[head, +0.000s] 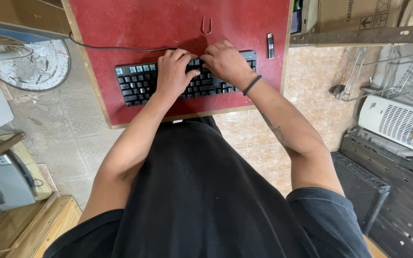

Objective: The person removes keycaps from a black keyboard one by one using their fingers and places them in a row on the red table. The person continues this process across the top rows of the keyboard.

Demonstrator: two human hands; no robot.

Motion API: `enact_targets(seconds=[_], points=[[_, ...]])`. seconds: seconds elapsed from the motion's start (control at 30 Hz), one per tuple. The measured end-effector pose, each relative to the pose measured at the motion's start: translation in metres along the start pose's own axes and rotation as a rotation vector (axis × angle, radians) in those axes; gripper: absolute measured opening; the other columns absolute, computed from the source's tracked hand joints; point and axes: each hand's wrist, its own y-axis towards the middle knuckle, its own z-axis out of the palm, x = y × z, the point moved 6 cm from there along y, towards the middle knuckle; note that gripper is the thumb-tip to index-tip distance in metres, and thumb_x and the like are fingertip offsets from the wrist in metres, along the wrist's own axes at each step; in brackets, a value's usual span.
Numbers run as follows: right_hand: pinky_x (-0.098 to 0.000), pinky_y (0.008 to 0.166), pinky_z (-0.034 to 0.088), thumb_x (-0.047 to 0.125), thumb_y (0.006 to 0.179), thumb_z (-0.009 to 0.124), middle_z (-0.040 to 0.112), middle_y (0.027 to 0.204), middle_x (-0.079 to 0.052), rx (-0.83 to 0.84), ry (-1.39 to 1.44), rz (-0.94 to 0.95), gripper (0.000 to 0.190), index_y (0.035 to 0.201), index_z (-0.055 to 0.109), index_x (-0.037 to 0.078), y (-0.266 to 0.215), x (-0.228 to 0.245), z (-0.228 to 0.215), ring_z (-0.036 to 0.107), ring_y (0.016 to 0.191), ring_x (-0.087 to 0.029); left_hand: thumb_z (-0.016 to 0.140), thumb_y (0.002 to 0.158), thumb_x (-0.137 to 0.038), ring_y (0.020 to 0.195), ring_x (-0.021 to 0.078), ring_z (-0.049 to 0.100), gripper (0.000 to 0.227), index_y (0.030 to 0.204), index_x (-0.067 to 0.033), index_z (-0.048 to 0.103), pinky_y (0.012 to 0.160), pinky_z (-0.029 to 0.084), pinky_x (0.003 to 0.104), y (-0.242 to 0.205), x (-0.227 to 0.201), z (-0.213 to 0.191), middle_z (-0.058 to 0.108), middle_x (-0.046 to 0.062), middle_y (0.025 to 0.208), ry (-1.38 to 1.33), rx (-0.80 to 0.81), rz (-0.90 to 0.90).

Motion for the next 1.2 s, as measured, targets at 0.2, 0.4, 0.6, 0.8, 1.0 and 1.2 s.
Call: enact_targets(seconds=[0.2,0.4,0.6,0.8,1.0,1.2], points=[[-0.0488,0.088,0.058,0.033,0.112,0.087,0.073,0.103,-0.007,-0.021,0.046,-0.118,0.020,0.115,0.083,0.014,0.006,-0.012,0.014,0.073,0.091,-0.034,0.104,0.096,-0.042,0.124,0.0345,0.067,0.051,0.139,-0.0171,0.089,0.096,0.054,0.056,0.000,0.002,0.002,0.080,-0.002,0.138,0.012,0.004,-0.015],[-0.0504,0.083,0.060,0.039,0.108,0.086,0.073,0.097,-0.009,0.107,0.111,-0.180,0.028,0.106,0.081,0.011,0.014,-0.021,0.033,0.073,0.082,-0.035,0.105,0.096,-0.042,0.124,0.0350,0.067,0.052,0.140,-0.0187,0.090,0.095,0.054,0.056,0.000,0.003,0.005,0.080,-0.001,0.137,0.005,0.006,-0.018],[-0.0481,0.084,0.062,0.043,0.105,0.084,0.076,0.097,-0.006,0.137,0.064,-0.177,0.030,0.103,0.084,0.014,0.023,-0.025,0.038,0.074,0.081,-0.033,0.105,0.094,-0.042,0.125,0.0354,0.067,0.053,0.139,-0.0191,0.090,0.096,0.055,0.056,0.001,0.005,0.005,0.080,-0.001,0.136,0.014,0.006,-0.022],[-0.0549,0.067,0.062,0.053,0.102,0.087,0.081,0.101,-0.005,0.538,0.145,-0.005,0.040,0.106,0.086,0.014,0.041,-0.035,0.042,0.079,0.087,-0.036,0.106,0.094,-0.041,0.125,0.0350,0.067,0.049,0.137,-0.0210,0.093,0.094,0.054,0.054,-0.001,0.006,0.007,0.081,-0.002,0.135,0.005,-0.026,0.014],[-0.0558,0.068,0.063,0.048,0.106,0.089,0.079,0.103,-0.006,0.432,0.133,-0.087,0.034,0.109,0.086,0.015,0.025,-0.029,0.037,0.081,0.089,-0.037,0.107,0.093,-0.041,0.123,0.0344,0.068,0.049,0.135,-0.0203,0.093,0.093,0.055,0.054,-0.001,0.002,0.002,0.083,-0.003,0.135,0.009,-0.029,0.015],[-0.0532,0.078,0.069,0.037,0.097,0.094,0.078,0.109,0.002,0.222,0.061,0.072,0.023,0.112,0.086,0.021,0.009,-0.021,0.043,0.083,0.095,-0.032,0.098,0.106,-0.039,0.131,0.0302,0.067,0.043,0.142,-0.0187,0.088,0.109,0.052,0.055,-0.003,0.009,0.009,0.074,-0.002,0.137,-0.063,0.039,0.034]])
